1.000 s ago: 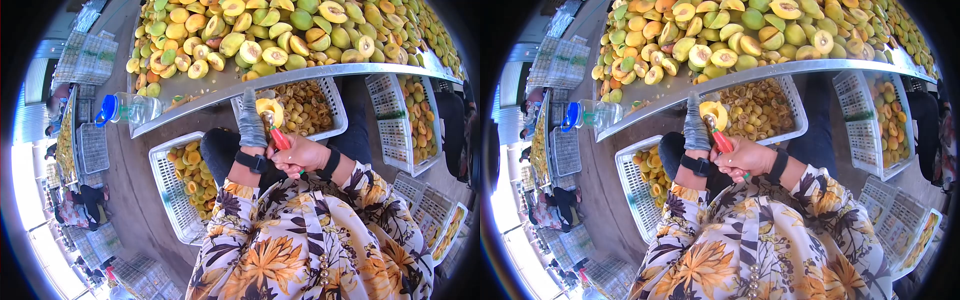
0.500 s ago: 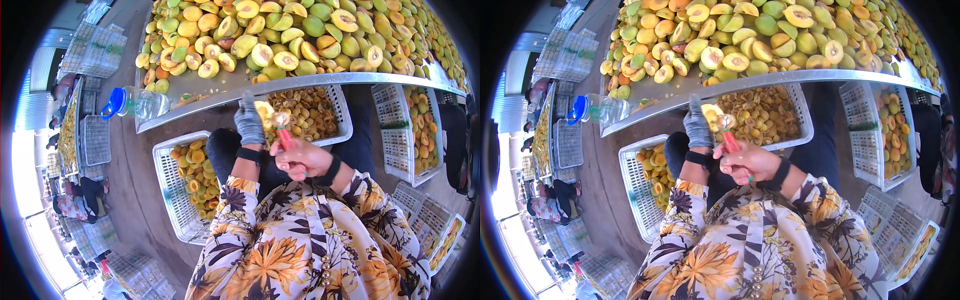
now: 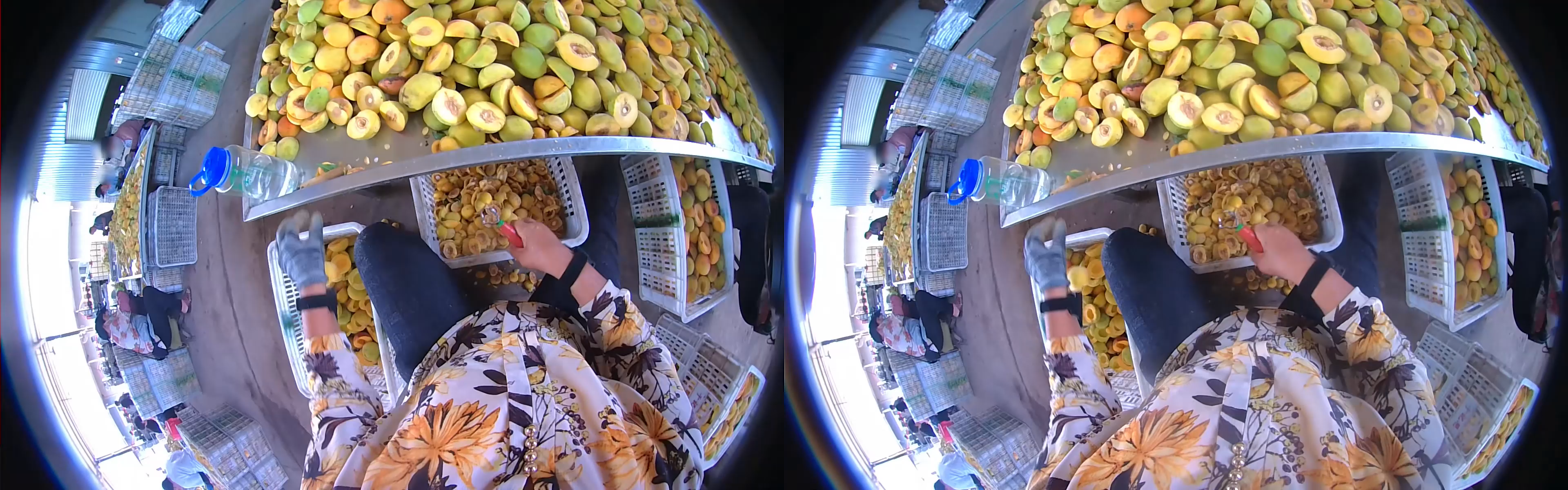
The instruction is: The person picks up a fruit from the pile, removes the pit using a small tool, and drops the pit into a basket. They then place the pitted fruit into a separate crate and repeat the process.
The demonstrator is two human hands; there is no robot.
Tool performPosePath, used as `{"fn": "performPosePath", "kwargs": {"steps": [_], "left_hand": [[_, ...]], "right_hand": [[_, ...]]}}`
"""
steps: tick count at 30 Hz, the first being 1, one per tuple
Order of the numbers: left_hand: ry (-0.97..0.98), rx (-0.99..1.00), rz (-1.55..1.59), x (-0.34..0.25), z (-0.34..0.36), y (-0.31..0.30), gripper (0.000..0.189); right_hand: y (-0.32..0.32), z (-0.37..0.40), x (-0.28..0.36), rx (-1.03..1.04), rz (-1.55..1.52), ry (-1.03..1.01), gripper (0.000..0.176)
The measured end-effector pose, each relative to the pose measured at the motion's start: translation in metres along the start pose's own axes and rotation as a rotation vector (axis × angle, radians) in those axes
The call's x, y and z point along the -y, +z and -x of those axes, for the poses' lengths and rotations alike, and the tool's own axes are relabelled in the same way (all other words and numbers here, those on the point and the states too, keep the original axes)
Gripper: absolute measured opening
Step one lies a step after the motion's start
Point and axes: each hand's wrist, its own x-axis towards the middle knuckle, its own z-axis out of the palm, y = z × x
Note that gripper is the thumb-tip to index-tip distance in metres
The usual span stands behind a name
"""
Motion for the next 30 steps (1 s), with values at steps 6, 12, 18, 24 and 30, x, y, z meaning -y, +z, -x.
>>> {"fn": "performPosePath", "kwargs": {"steps": [6, 12, 18, 24, 30], "left_hand": [[0.295, 0.132, 0.049, -0.089, -0.107, 0.061, 0.054], [0.098, 0.573, 0.024, -0.102, -0.142, 0.129, 0.055], [-0.233, 0.648, 0.902, -0.132, -0.066, 0.067, 0.034], [-0.617, 0.675, 1.595, -0.154, 0.029, 0.047, 0.033], [-0.550, 0.617, 1.835, -0.164, 0.073, 0.080, 0.035]], "right_hand": [[-0.010, 0.006, 0.022, -0.133, -0.172, -0.095, 0.016], [-0.028, 0.018, 0.030, -0.160, -0.273, -0.085, 0.019], [-0.049, -0.003, 0.070, -0.228, -0.475, 0.109, 0.034], [-0.045, -0.015, 0.097, -0.149, -0.464, -0.040, 0.031], [-0.028, 0.002, 0.085, -0.200, -0.437, -0.042, 0.026]]}}
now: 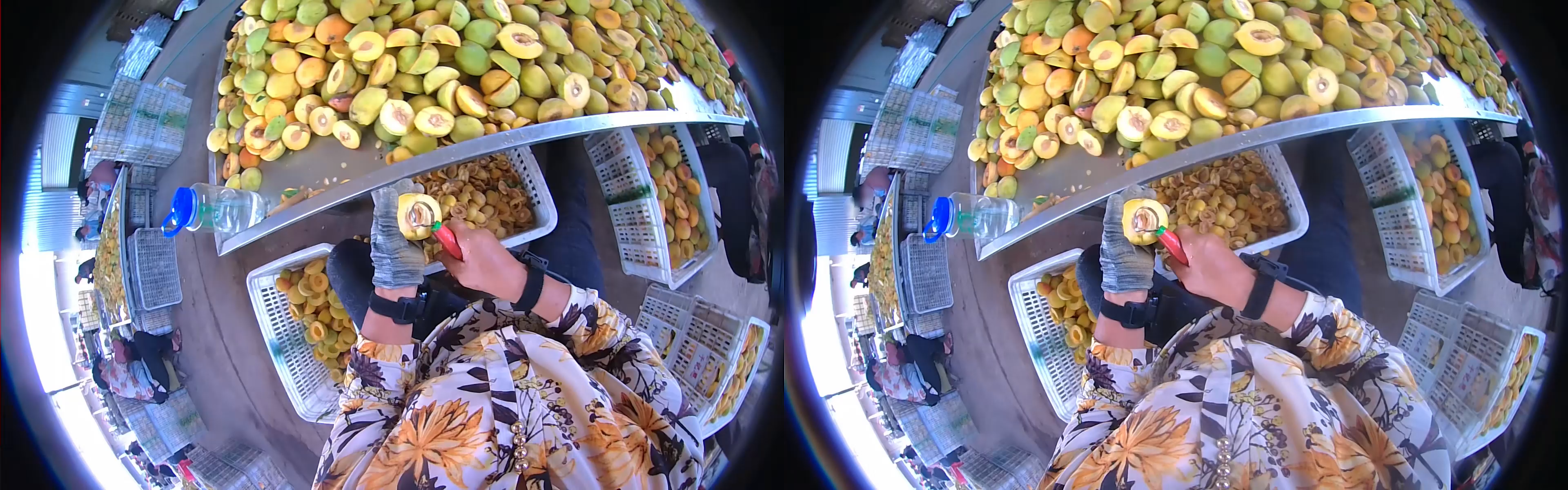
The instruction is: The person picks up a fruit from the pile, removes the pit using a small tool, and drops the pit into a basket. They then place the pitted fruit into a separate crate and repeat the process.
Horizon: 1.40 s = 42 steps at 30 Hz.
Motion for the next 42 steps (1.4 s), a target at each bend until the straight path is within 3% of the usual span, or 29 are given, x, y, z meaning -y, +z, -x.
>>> {"fn": "performPosePath", "kwargs": {"steps": [3, 7, 12, 14, 17, 19, 20, 21, 23, 25, 26, 28, 31, 42], "left_hand": [[0.086, 0.029, -0.146, 0.010, 0.009, 0.008, 0.034], [0.177, -0.034, -0.337, 0.018, 0.016, 0.022, 0.033], [0.246, 0.066, -0.378, 0.024, 0.019, 0.022, 0.037], [0.344, 0.084, -0.543, 0.023, 0.025, 0.029, 0.038], [0.425, 0.023, -0.513, 0.028, 0.026, 0.035, 0.035], [0.004, -0.016, -0.263, 0.012, 0.011, 0.020, 0.030], [-0.088, 0.003, -0.094, 0.011, 0.007, 0.019, 0.027], [-0.086, -0.004, -0.095, 0.005, 0.004, 0.015, 0.027], [-0.352, 0.087, -0.330, -0.013, -0.003, 0.009, 0.037], [-0.329, 0.101, -0.419, -0.014, -0.002, 0.010, 0.035], [-0.202, 0.093, -0.386, -0.010, -0.001, 0.011, 0.035], [-0.039, 0.055, -0.379, -0.004, 0.000, 0.013, 0.038], [0.130, -0.064, -0.257, 0.012, -0.001, 0.018, 0.042], [0.367, 0.039, -0.507, 0.027, 0.018, 0.029, 0.047]], "right_hand": [[-0.004, 0.008, -0.003, -0.002, 0.010, 0.102, 0.025], [-0.005, 0.018, -0.003, -0.053, -0.002, 0.088, 0.022], [-0.004, 0.023, -0.004, -0.081, -0.010, 0.095, 0.021], [-0.005, 0.024, 0.001, -0.088, -0.016, 0.112, 0.020], [-0.006, 0.027, 0.007, -0.063, -0.038, 0.188, 0.020], [0.001, 0.027, 0.000, 0.083, -0.099, 0.186, 0.020], [0.002, 0.025, -0.004, 0.090, -0.100, 0.182, 0.020], [0.003, 0.024, -0.009, 0.116, -0.040, 0.130, 0.021], [0.000, 0.020, -0.005, 0.145, 0.020, 0.075, 0.021], [-0.005, 0.018, 0.004, 0.303, -0.026, 0.133, 0.020], [-0.002, 0.018, 0.003, 0.303, -0.028, 0.133, 0.020], [0.006, 0.017, -0.002, 0.081, -0.070, 0.030, 0.021], [0.012, 0.018, 0.002, -0.075, -0.107, 0.054, 0.021], [-0.005, 0.026, 0.005, -0.086, -0.085, 0.171, 0.021]]}}
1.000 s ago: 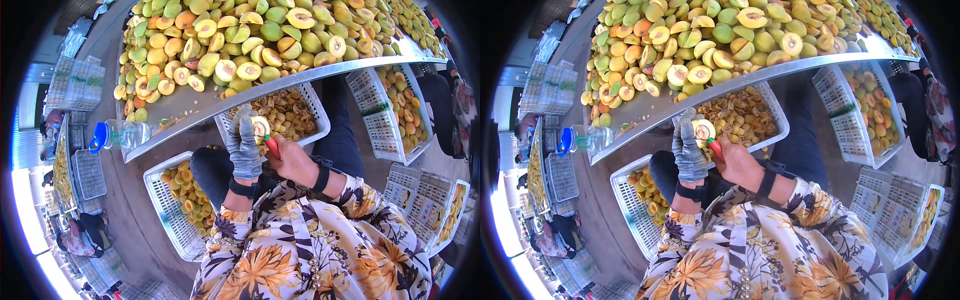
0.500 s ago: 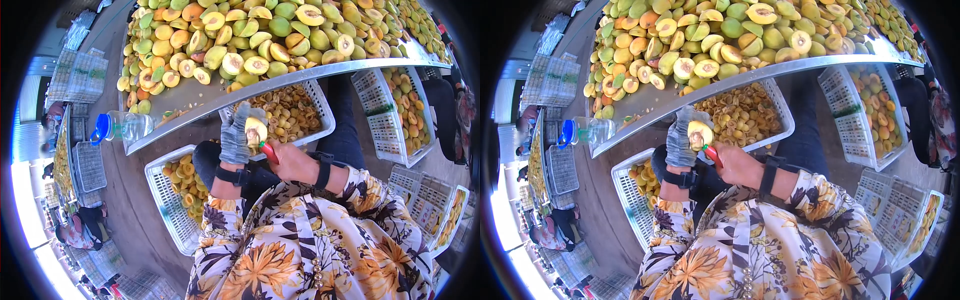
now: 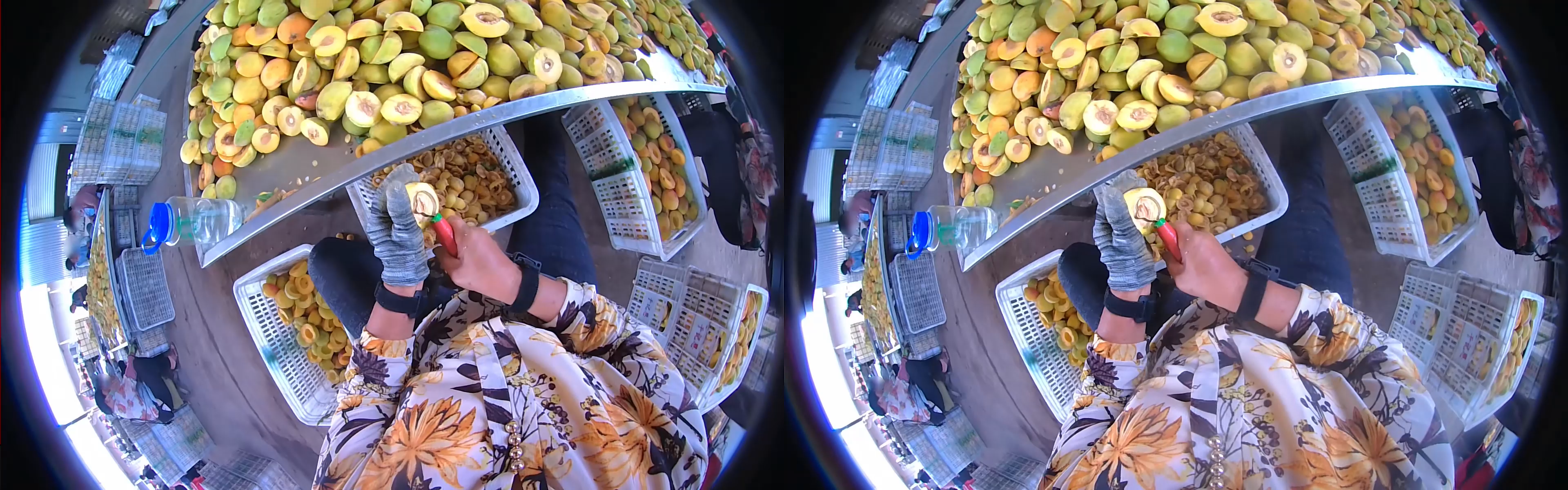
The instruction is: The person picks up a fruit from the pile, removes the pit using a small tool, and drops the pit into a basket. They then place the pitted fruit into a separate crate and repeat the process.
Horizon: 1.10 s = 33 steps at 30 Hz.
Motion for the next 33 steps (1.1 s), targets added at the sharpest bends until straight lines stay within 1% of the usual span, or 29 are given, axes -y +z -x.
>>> {"fn": "performPosePath", "kwargs": {"steps": [1, 2, 3, 4, 6, 7, 8, 9, 10, 11, 12, 13, 14, 15, 17, 18, 19, 21, 22, 23, 24, 25, 26, 27, 29, 30, 31, 33], "left_hand": [[-0.003, 0.004, 0.000, -0.001, 0.002, 0.002, 0.047], [0.042, 0.004, -0.057, -0.002, 0.004, 0.005, 0.046], [0.088, 0.004, -0.115, -0.002, 0.005, 0.007, 0.045], [0.086, 0.006, -0.115, -0.002, 0.004, 0.007, 0.045], [-0.174, -0.029, 0.053, 0.000, -0.002, 0.001, 0.042], [-0.174, -0.030, 0.053, 0.001, -0.007, -0.005, 0.042], [-0.300, 0.043, 0.091, 0.001, -0.014, -0.012, 0.042], [-0.430, 0.116, 0.126, 0.000, -0.019, -0.020, 0.041], [-0.476, 0.177, 0.146, -0.002, -0.024, -0.023, 0.041], [-0.472, 0.171, 0.146, -0.003, -0.026, -0.027, 0.041], [-0.544, 0.189, 0.220, -0.004, -0.028, -0.030, 0.042], [-0.617, 0.210, 0.293, -0.004, -0.031, -0.034, 0.042], [-0.613, 0.200, 0.222, -0.005, -0.035, -0.036, 0.050], [-0.609, 0.196, 0.220, -0.005, -0.037, -0.037, 0.050], [-0.541, 0.269, 0.150, -0.009, -0.039, -0.037, 0.061], [-0.648, 0.365, 0.124, -0.015, -0.041, -0.040, 0.070], [-0.649, 0.366, 0.123, -0.012, -0.041, -0.042, 0.070], [-0.696, 0.482, 0.077, 0.008, -0.043, -0.051, 0.072], [-0.531, 0.450, 0.030, 0.011, -0.045, -0.042, 0.073], [-0.528, 0.452, 0.031, 0.010, -0.044, -0.040, 0.073], [-0.554, 0.400, 0.062, 0.007, -0.043, -0.039, 0.073], [-0.578, 0.348, 0.092, -0.010, -0.041, -0.032, 0.074], [-0.774, 0.536, 0.369, -0.027, -0.041, -0.037, 0.073], [-0.772, 0.537, 0.366, -0.030, -0.036, -0.034, 0.073], [-0.420, 0.309, 0.126, -0.031, -0.020, -0.020, 0.067], [-0.324, 0.133, 0.144, -0.031, -0.008, -0.006, 0.055], [-0.324, 0.130, 0.144, -0.021, -0.010, -0.019, 0.055], [-0.670, 0.471, 0.649, 0.006, -0.017, -0.057, 0.044]], "right_hand": [[0.000, 0.001, 0.001, -0.005, -0.011, 0.009, 0.021], [0.001, 0.002, 0.001, -0.009, -0.010, 0.011, 0.021], [0.003, 0.005, 0.002, 0.002, -0.011, 0.044, 0.020], [0.005, 0.006, 0.002, 0.015, -0.013, 0.077, 0.019], [0.013, 0.006, -0.011, 0.041, -0.047, 0.063, 0.019], [0.016, 0.005, -0.015, 0.072, -0.078, 0.047, 0.019], [0.011, 0.004, -0.009, 0.106, -0.019, 0.062, 0.018], [0.011, 0.004, -0.009, 0.109, -0.022, 0.066, 0.018], [0.010, 0.003, -0.009, 0.144, 0.014, 0.031, 0.018], [0.007, 0.001, -0.009, 0.180, 0.051, -0.006, 0.018], [0.004, -0.001, -0.009, 0.185, 0.051, -0.012, 0.018], [0.001, -0.003, -0.007, 0.200, 0.125, -0.054, 0.018], [-0.002, -0.006, -0.004, 0.213, 0.197, -0.097, 0.019], [-0.006, -0.009, 0.001, 0.216, 0.196, -0.102, 0.019], [-0.012, -0.015, 0.009, -0.040, 0.083, -0.129, 0.028], [-0.016, -0.022, 0.003, -0.030, -0.001, -0.069, 0.039], [-0.020, -0.027, 0.001, -0.031, -0.002, -0.069, 0.039], [-0.024, -0.032, -0.001, 0.119, -0.040, -0.084, 0.045], [-0.024, -0.033, 0.002, 0.167, -0.039, -0.142, 0.051], [-0.023, -0.033, 0.003, 0.166, -0.037, -0.144, 0.051], [-0.020, -0.033, 0.003, 0.157, -0.098, -0.093, 0.052], [-0.016, -0.034, 0.002, 0.149, -0.160, -0.043, 0.052], [-0.008, -0.036, 0.000, 0.009, -0.187, -0.093, 0.040], [-0.006, -0.038, 0.000, 0.008, -0.189, -0.095, 0.040], [-0.004, -0.039, 0.010, 0.004, -0.590, 0.179, 0.033], [-0.002, -0.039, 0.013, 0.006, -0.788, 0.319, 0.029], [0.004, -0.038, 0.017, 0.009, -0.788, 0.320, 0.029], [0.016, -0.033, 0.023, -0.007, -0.812, 0.441, 0.026]]}}
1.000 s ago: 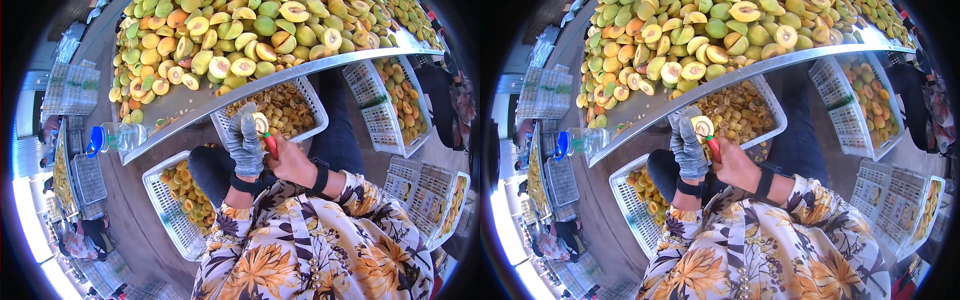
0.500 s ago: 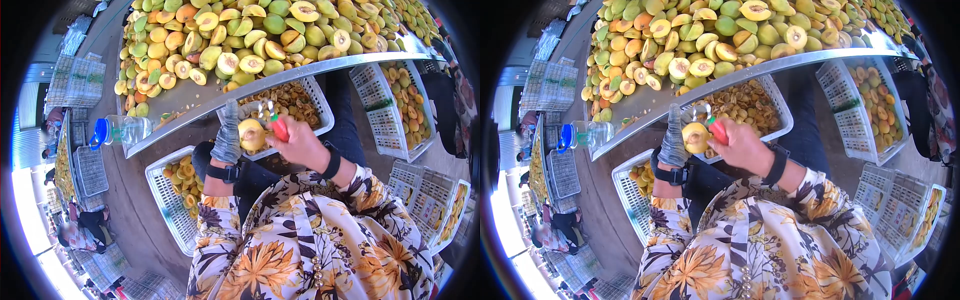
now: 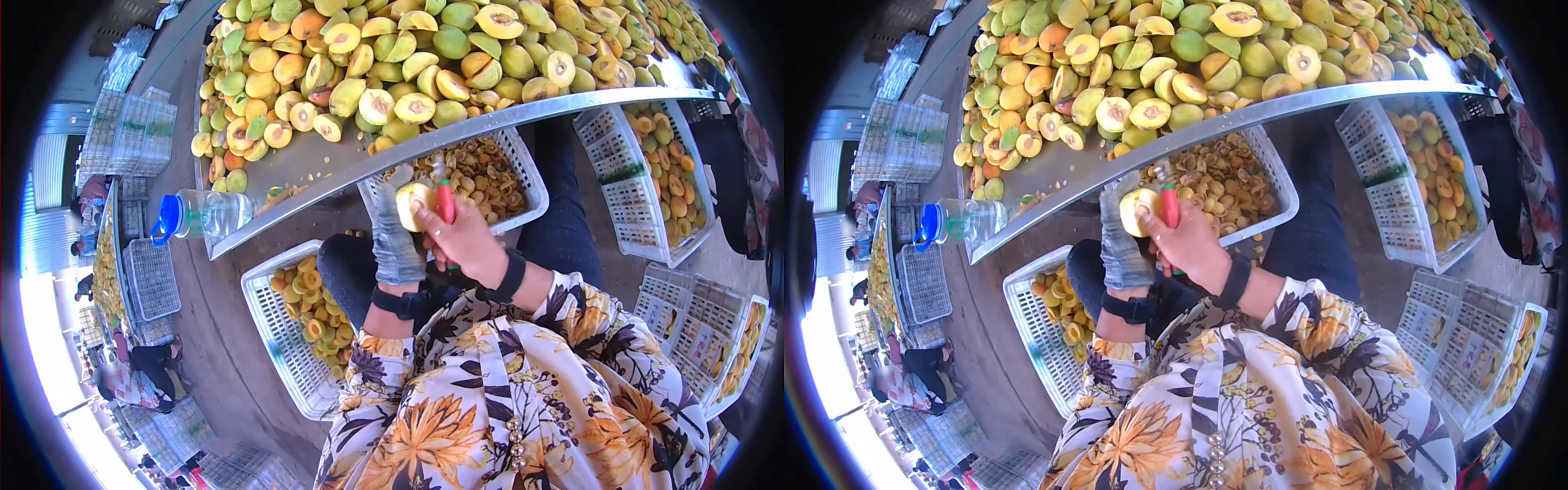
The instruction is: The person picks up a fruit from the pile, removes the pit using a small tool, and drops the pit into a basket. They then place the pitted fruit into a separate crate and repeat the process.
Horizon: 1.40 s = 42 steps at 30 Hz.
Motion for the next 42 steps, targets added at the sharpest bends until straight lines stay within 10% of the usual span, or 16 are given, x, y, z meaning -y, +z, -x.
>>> {"fn": "performPosePath", "kwargs": {"steps": [1, 5, 20, 32, 34, 37, 42], "left_hand": [[0.325, -0.520, -0.158, 0.011, -0.010, 0.035, 0.040], [0.391, -0.603, -0.021, 0.005, -0.014, 0.018, 0.039], [0.467, -0.482, -0.333, 0.030, -0.021, 0.028, 0.046], [-0.359, -0.316, -0.259, -0.010, -0.026, 0.012, 0.060], [-0.353, -0.248, -0.245, -0.013, -0.023, 0.012, 0.053], [0.167, -0.226, -0.331, -0.009, -0.015, 0.027, 0.037], [0.184, -0.309, -0.241, 0.003, -0.013, 0.026, 0.033]], "right_hand": [[-0.004, -0.001, -0.006, 0.043, 0.143, -0.021, 0.024], [-0.018, 0.000, -0.015, -0.041, 0.706, -0.336, 0.031], [-0.032, 0.018, -0.029, -0.007, 0.831, -0.344, 0.023], [-0.033, 0.015, -0.045, 0.210, 0.786, -0.130, 0.015], [-0.030, 0.016, -0.027, 0.233, 0.721, -0.083, 0.013], [-0.030, 0.012, -0.026, 0.231, 0.669, -0.167, 0.010], [-0.032, 0.008, -0.036, 0.250, 0.738, -0.405, 0.008]]}}
